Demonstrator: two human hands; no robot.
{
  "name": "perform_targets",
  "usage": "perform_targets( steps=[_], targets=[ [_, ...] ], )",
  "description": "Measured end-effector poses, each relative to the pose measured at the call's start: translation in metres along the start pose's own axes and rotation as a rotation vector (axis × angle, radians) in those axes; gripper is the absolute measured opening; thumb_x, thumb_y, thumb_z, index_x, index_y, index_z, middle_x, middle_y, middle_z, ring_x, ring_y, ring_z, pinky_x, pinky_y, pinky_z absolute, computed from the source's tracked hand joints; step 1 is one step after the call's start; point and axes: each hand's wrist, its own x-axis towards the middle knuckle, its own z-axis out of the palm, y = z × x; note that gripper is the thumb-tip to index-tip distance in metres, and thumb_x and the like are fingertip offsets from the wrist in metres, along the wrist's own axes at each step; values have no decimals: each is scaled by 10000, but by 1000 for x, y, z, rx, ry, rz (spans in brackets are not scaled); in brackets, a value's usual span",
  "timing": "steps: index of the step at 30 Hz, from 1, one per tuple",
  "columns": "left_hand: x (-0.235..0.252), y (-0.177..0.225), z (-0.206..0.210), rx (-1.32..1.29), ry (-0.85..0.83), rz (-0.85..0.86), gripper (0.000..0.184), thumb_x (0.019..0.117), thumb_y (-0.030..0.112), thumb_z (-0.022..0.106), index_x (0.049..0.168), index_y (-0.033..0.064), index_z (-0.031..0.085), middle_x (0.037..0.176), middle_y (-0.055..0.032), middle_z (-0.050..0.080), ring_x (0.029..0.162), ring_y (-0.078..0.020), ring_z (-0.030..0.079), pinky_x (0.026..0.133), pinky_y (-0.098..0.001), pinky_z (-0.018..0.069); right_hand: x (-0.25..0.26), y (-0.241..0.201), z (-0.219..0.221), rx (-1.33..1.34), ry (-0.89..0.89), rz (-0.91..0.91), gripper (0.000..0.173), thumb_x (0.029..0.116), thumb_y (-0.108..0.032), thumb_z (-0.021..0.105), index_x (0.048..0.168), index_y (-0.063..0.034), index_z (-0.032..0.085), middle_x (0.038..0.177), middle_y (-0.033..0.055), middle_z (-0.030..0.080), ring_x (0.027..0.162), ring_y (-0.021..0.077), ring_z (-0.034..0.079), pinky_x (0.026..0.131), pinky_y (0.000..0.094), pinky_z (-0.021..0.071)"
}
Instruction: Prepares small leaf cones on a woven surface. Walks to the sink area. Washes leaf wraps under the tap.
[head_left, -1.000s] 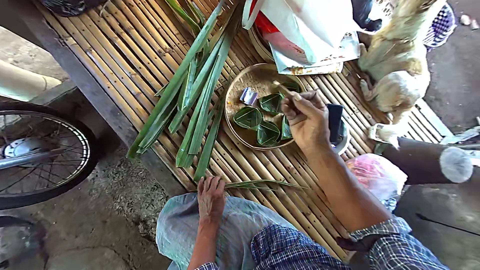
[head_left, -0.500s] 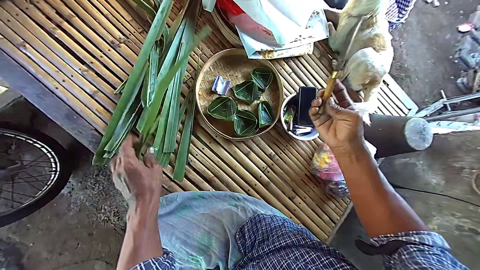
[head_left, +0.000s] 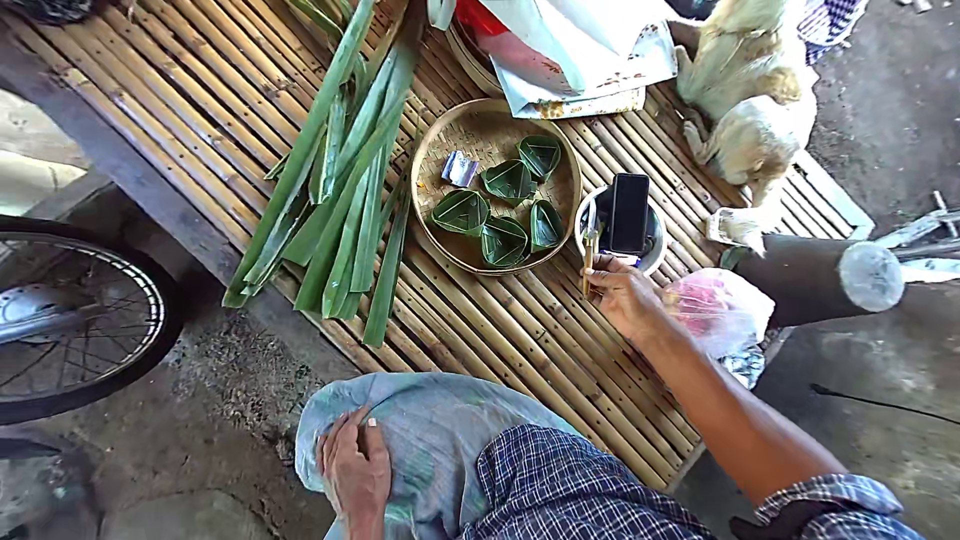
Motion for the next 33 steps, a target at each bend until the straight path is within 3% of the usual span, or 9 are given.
perform_targets(
  steps=[3, 8, 16, 21, 26, 30, 33],
  targets=[
    [-18, 2, 4, -3, 89, -4, 445, 1035, 308, 385, 1187, 68, 728, 1337, -118, 669, 1387, -390, 495, 1200, -640, 223, 7, 6, 14, -38, -56, -46, 209, 979, -39, 634, 1187, -58, 628, 968, 76, 650, 712, 138, 609, 650, 297, 552],
    [-39, -1, 11, -26, 148, 27, 488, 1035, 333, 340, 1246, 97, 711, 1397, -103, 634, 1430, -387, 442, 1195, -647, 210, 8, 6, 17, -43, -46, -78, 262, 974, -5, 638, 1227, -30, 574, 997, 110, 643, 723, 174, 645, 686, 342, 596],
    [-40, -12, 14, -87, 199, 61, 484, 1046, 351, 341, 1227, 115, 723, 1376, -82, 652, 1417, -351, 468, 1206, -608, 214, 1, 10, -10, -149, 69, -106, 307, 957, 13, 656, 1251, 0, 570, 978, 144, 661, 689, 203, 662, 661, 361, 606],
    [-43, -20, 16, -108, 223, 76, 490, 1040, 358, 339, 1227, 125, 727, 1377, -71, 652, 1425, -343, 460, 1210, -608, 209, 16, 1, -6, -207, 43, -126, 300, 976, -34, 652, 1262, -10, 566, 945, 133, 676, 709, 192, 675, 690, 356, 606],
    [-52, -24, 17, -124, 233, 79, 492, 1043, 340, 323, 1273, 136, 707, 1416, -66, 625, 1444, -346, 433, 1214, -606, 210, 63, -35, 20, -566, 14, -215, 352, 956, -62, 680, 1295, -24, 596, 1064, 151, 697, 783, 216, 695, 709, 393, 605],
    [-61, -26, 19, -126, 257, 73, 519, 1054, 340, 297, 1319, 105, 677, 1445, -110, 596, 1457, -381, 400, 1206, -626, 208, 116, -67, 59, -907, -37, -331, 375, 940, -90, 656, 1312, -60, 619, 1168, 171, 681, 904, 277, 707, 799, 499, 604],
    [-66, -27, 22, -127, 243, 49, 539, 1063, 356, 271, 1368, 115, 644, 1492, -115, 552, 1483, -380, 358, 1213, -622, 197, 138, -93, 100, -1204, 8, -413, 360, 917, -123, 667, 1276, -105, 678, 1178, 175, 705, 1090, 372, 672, 918, 640, 522]
  ],
)
